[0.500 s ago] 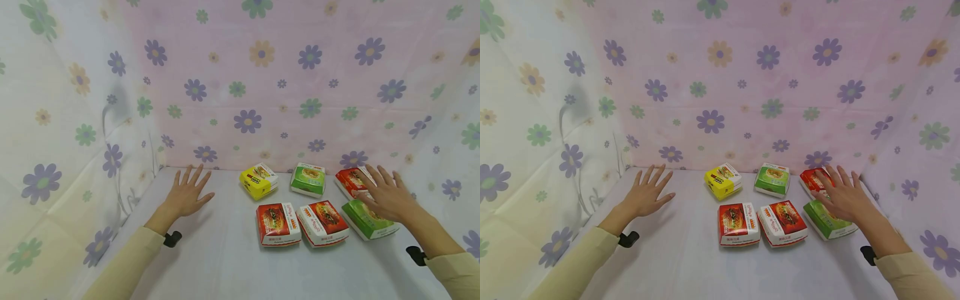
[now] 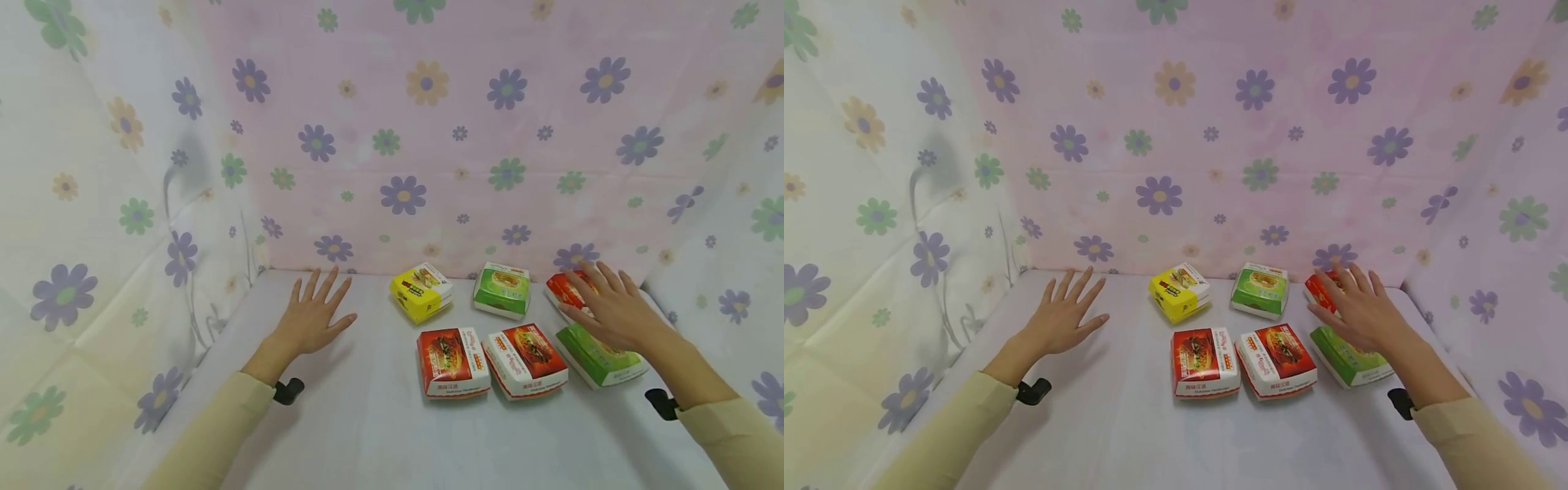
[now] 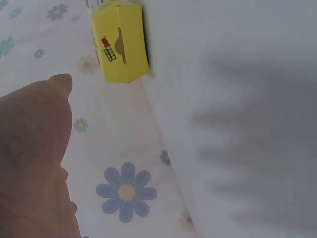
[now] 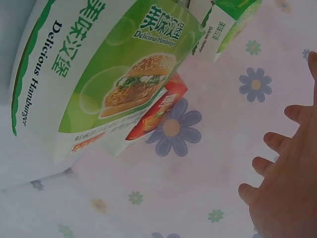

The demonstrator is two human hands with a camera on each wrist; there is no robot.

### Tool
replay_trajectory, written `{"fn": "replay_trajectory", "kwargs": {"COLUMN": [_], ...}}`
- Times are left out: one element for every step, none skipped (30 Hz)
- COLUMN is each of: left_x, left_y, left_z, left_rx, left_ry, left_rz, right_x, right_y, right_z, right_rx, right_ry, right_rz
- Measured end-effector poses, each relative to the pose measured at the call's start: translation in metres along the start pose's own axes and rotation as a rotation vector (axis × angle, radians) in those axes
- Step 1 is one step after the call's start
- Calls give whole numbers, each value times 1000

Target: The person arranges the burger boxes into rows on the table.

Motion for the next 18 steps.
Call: {"fn": "replay_trajectory", "kwargs": {"left_x": [-1,-1,-1,-1,-1,-1,-1,-1,-1,-1,-2,-2,-3,-5,-6,-7,-9,-10], "left_y": [0,0,-1,-2,-3,-4,-4,-5,-7,-7,-8,-8,-8,-7,-7,-6,-6,-6], "left_z": [0,0,0,1,1,2,3,3,4,4,5,5,6,6,6,6,6,6], "left_rx": [-3,-7,-7,-5,-3,-4,-5,-5,-5,-8,-12,-15,-16,-15,-13,-10,-7,-5], "left_ry": [-1,-1,-2,-1,-1,-4,-6,-7,-8,-8,-8,-8,-9,-7,-6,-4,-3,-4], "left_rz": [-6,-10,-11,-13,-14,-20,-28,-34,-39,-48,-56,-69,-80,-92,-101,-110,-116,-123], "right_x": [1,2,4,5,6,7,8,9,11,12,13,14,15,16,17,17,18,19], "right_y": [0,0,0,0,1,0,1,1,1,1,0,0,0,-1,-2,-3,-3,-5], "right_z": [1,2,2,3,4,4,5,6,7,8,8,9,10,11,12,12,13,13], "right_rx": [0,4,9,13,17,20,21,18,14,8,3,-4,-8,-11,-9,-5,-3,-1], "right_ry": [0,-4,-7,-10,-12,-14,-14,-13,-11,-8,-5,0,3,6,6,5,5,5], "right_rz": [2,6,9,14,20,22,29,34,40,47,55,62,73,81,91,101,110,114]}}
Point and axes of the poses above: each hand's wrist, its own z-axis towards the middle knuckle, its own y-axis out of the back of the hand, x = y × z, the point moved 2 cm from there along z, towards the middle knuckle, and after that the axes turned 2 degrees about x, right-handed, at the moved point
